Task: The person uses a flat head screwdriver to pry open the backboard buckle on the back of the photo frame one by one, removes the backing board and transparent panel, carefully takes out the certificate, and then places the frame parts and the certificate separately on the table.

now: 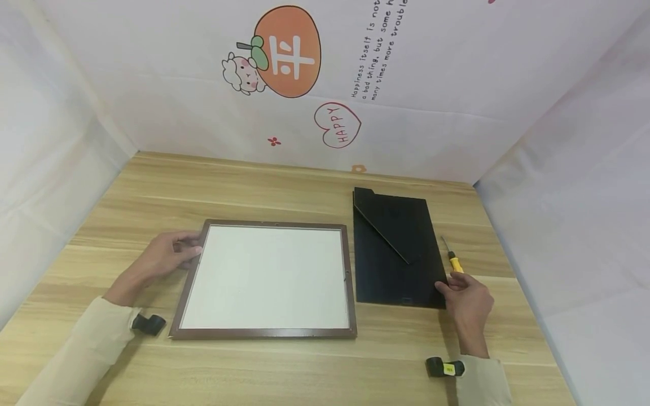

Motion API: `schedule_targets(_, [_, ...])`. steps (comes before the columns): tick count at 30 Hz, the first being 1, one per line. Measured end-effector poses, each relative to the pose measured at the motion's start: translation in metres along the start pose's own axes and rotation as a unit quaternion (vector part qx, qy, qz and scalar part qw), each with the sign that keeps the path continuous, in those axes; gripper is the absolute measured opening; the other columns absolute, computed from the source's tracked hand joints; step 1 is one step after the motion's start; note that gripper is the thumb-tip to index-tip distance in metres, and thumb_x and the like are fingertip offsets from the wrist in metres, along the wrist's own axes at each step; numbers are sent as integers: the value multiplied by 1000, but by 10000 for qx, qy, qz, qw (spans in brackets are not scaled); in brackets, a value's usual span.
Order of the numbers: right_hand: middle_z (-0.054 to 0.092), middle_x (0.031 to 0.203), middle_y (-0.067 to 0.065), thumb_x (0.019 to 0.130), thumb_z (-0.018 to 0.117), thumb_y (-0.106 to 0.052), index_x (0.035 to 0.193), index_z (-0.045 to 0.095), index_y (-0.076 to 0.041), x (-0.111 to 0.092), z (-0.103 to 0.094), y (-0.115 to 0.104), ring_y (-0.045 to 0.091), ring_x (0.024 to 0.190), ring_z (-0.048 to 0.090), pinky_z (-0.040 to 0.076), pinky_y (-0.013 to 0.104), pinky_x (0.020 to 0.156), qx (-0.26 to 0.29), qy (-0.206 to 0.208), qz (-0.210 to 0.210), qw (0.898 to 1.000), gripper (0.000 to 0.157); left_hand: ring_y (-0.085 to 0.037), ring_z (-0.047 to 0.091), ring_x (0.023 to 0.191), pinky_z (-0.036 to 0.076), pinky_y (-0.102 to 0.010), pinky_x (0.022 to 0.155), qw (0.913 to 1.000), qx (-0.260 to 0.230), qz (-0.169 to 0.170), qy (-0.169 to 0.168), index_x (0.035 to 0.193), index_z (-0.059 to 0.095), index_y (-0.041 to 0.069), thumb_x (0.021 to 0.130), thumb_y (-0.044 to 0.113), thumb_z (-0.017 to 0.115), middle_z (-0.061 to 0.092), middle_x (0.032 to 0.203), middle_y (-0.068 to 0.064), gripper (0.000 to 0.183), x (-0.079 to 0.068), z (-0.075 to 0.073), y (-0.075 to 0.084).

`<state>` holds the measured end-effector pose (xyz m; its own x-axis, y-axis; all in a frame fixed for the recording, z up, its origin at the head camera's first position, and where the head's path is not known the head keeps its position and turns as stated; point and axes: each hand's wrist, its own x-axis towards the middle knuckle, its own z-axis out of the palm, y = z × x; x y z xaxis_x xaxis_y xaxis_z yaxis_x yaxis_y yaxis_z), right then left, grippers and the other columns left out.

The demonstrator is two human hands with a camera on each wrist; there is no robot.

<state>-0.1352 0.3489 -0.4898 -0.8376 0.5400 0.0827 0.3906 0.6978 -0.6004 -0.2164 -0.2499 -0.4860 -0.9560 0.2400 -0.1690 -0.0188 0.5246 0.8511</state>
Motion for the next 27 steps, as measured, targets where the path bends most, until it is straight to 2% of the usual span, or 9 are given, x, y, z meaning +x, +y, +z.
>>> schedule_targets(8, [71,107,25,81,81,-13,114,69,5,-1,3,-2,-26,54,40,36,1,53,60,151,-52,9999,40,-26,68,95,61,-26,73,10000,11,2,5,143,42,-7,99,8,57,55,125,-28,49,-1,-1,2])
schedule_targets(14, [71,109,24,83,79,-16,116,69,2,-3,1,-5,-27,58,36,35,2,57,4,329,-170,9993,39,-26,68,95,61,-26,73,10000,-15,8,-3,143,42,-8,99,9,57,54,125,-28,49,-1,-1,2])
schedule_targets(17, [71,108,25,84,78,-13,116,69,3,-7,0,-16,-30,61,37,36,0,58,242,507,-510,9971,36,-26,68,95,61,-25,73,10000,-9,60,2,143,42,-9,99,8,57,55,125,-28,49,-2,-1,2])
schedule_targets(21, [72,101,26,84,77,-6,113,70,4,-15,4,-39,-31,67,41,37,-5,61,518,599,-1293,9884,31,-27,68,95,61,-25,73,9999,16,116,0,142,42,-10,99,8,57,55,124,-29,49,-3,-1,4])
schedule_targets(23, [73,98,25,84,76,-5,111,70,3,-21,6,-51,-21,70,53,37,-5,61,415,504,-1685,9835,29,-27,68,95,61,-24,73,9999,45,112,2,142,42,-10,99,8,57,56,124,-30,49,-3,0,4])
schedule_targets(25, [74,97,22,84,76,-6,110,71,1,-26,10,-62,-2,74,66,39,-3,62,216,332,-1970,9796,28,-27,68,96,61,-24,73,9999,58,95,2,142,42,-10,99,8,57,56,124,-30,49,-4,0,5])
schedule_targets(27, [73,98,21,84,77,-7,110,71,-1,-33,13,-71,19,78,72,47,5,62,85,117,-2190,9756,28,-27,69,95,61,-24,73,9999,65,79,-12,142,41,-10,99,8,57,56,124,-30,49,-4,0,4])
